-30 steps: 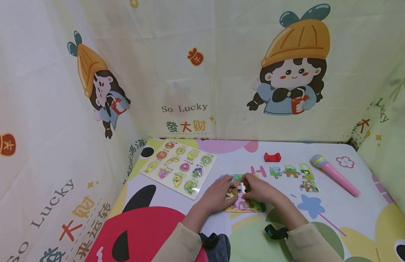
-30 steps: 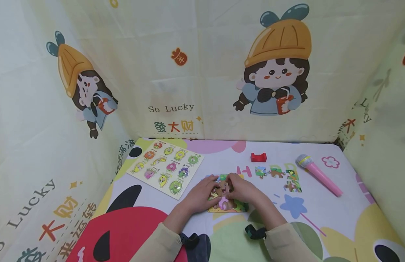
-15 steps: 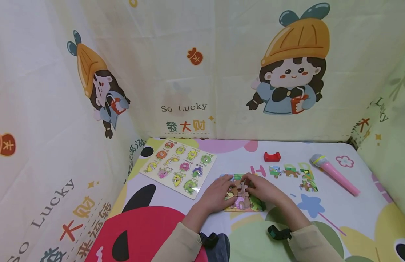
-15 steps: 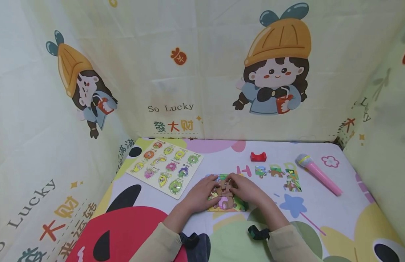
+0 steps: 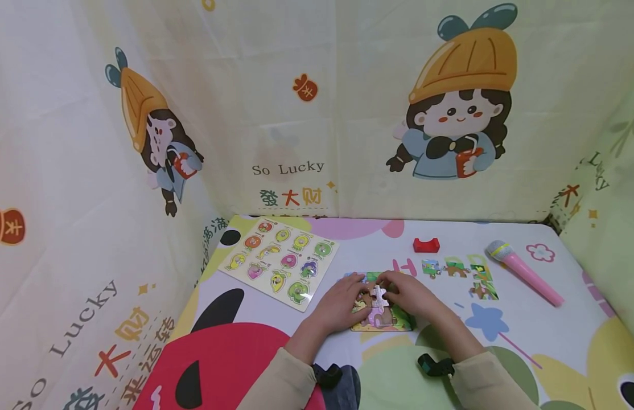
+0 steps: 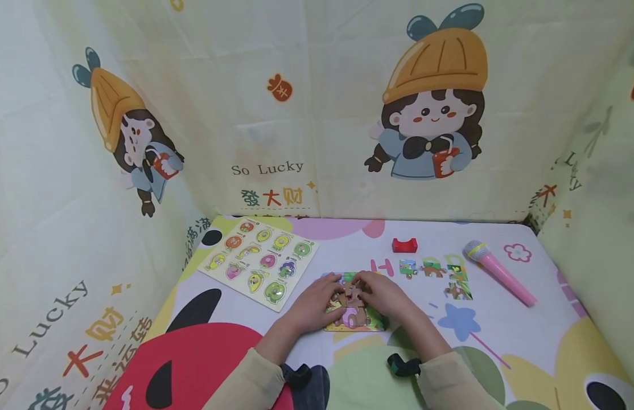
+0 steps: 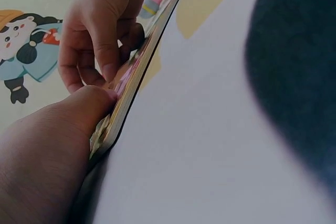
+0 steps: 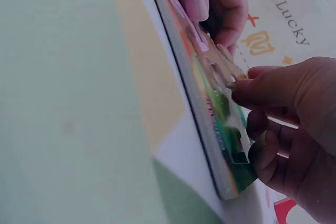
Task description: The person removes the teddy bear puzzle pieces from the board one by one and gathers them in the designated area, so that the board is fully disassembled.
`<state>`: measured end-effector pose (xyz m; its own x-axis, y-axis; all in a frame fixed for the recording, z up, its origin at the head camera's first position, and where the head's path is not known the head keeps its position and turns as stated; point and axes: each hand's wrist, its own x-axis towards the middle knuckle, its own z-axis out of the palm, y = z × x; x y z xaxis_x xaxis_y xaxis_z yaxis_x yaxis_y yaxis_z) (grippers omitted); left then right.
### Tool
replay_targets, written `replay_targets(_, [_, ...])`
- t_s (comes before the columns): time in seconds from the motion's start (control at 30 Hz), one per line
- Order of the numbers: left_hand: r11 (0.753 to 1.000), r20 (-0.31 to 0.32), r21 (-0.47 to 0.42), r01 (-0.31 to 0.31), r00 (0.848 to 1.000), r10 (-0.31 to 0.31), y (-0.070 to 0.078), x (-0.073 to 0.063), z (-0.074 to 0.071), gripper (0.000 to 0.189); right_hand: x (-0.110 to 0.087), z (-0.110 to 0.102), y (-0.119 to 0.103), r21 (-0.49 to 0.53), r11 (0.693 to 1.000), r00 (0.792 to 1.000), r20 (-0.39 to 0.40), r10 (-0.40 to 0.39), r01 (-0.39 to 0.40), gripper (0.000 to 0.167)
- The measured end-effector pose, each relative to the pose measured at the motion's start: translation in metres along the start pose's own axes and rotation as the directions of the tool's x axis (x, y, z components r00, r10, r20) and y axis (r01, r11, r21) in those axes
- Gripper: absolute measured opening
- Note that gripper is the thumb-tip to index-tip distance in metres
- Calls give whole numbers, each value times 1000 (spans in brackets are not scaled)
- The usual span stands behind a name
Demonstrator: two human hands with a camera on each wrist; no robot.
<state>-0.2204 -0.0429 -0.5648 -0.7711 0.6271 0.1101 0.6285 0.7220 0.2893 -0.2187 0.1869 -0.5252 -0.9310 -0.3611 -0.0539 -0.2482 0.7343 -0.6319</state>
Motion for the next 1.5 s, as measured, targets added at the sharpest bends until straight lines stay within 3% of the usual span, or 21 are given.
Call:
replay_targets(0.53, [999,16,35,-9,1000,8,-1,1,1,61,-1,4,3,20,999,998,-31,46,-45,32])
replay_targets(0.83, [999,22,53,-2,1000,0,0,1,-1,63,-2,2,12,43,999,999,-46,-24,26,31])
replay_targets(1.13, [999,31,48,-7,1000,5,2,1,-3,62,-6,-3,22,168,985,998,-65,-29,39,26])
replay_targets(1.5, [999,15,37,-19,1000,19,0,1,-3,60,-7,-7,18,171,985,998,-57,-13,22,22])
